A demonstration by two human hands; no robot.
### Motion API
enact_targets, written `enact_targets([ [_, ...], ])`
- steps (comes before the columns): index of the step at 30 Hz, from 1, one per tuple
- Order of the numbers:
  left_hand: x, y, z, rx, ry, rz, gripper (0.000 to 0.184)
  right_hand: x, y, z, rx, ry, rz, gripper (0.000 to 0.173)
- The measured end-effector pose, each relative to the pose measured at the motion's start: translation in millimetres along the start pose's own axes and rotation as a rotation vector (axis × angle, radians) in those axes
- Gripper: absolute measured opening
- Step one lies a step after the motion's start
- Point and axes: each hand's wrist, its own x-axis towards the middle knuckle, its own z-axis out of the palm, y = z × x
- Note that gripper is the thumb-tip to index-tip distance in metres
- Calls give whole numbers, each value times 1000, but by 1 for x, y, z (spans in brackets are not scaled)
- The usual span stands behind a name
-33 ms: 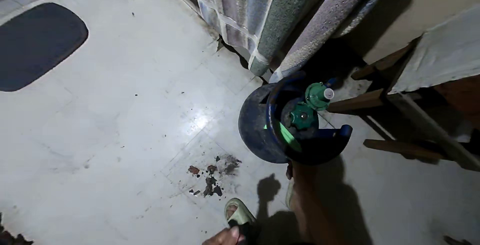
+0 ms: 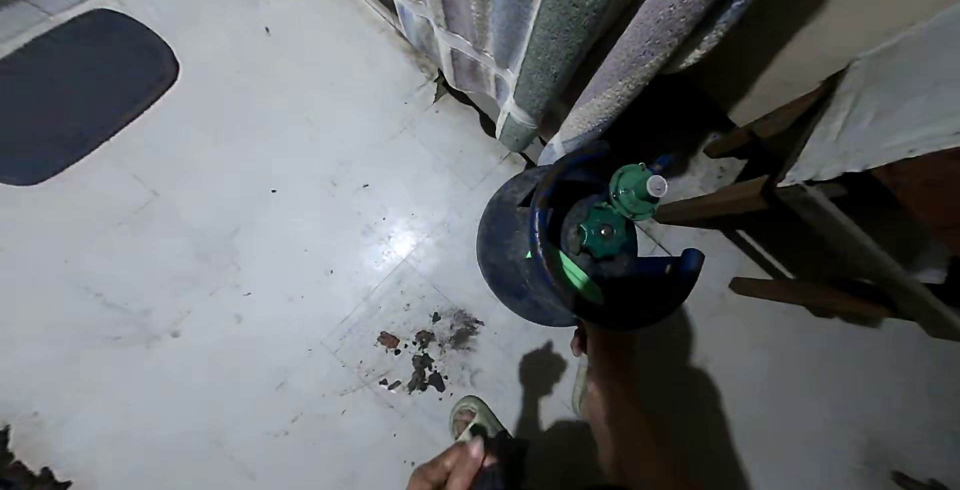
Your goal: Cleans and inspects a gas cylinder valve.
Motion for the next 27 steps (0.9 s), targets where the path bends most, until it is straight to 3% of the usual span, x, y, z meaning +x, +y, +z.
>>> enact_targets([
  [4,29,24,43,-88,69,-13,33,-1,8,-12,182,-84,-35,8],
  [7,48,36,71,-147,148,-1,32,-2,6,-14,261,-121,73,14],
  [10,60,48,95,-262,211,-41,28,-3,1,-13,174,-110,121,10],
  [14,77,64,133,-493,295,-85,41,-7,-10,-25,-41,-192,15,28],
  [17,90,66,153,-507,220,-52,44,-3,-6,-40,111,-289,75,28],
  [19,93,59,157,-302,205,-8,38,8,0,-49,295,-425,113,36],
  [21,95,52,159,-92,220,25,34,8,-7,-57,313,-505,111,36],
  [24,90,59,145,-1,105,4,31,6,-15,-74,109,-480,111,28],
  [26,85,68,108,7,-29,-6,36,14,-12,-105,-28,-552,-23,39],
  [27,85,70,90,31,21,32,40,19,-14,-126,-88,-613,-106,38],
])
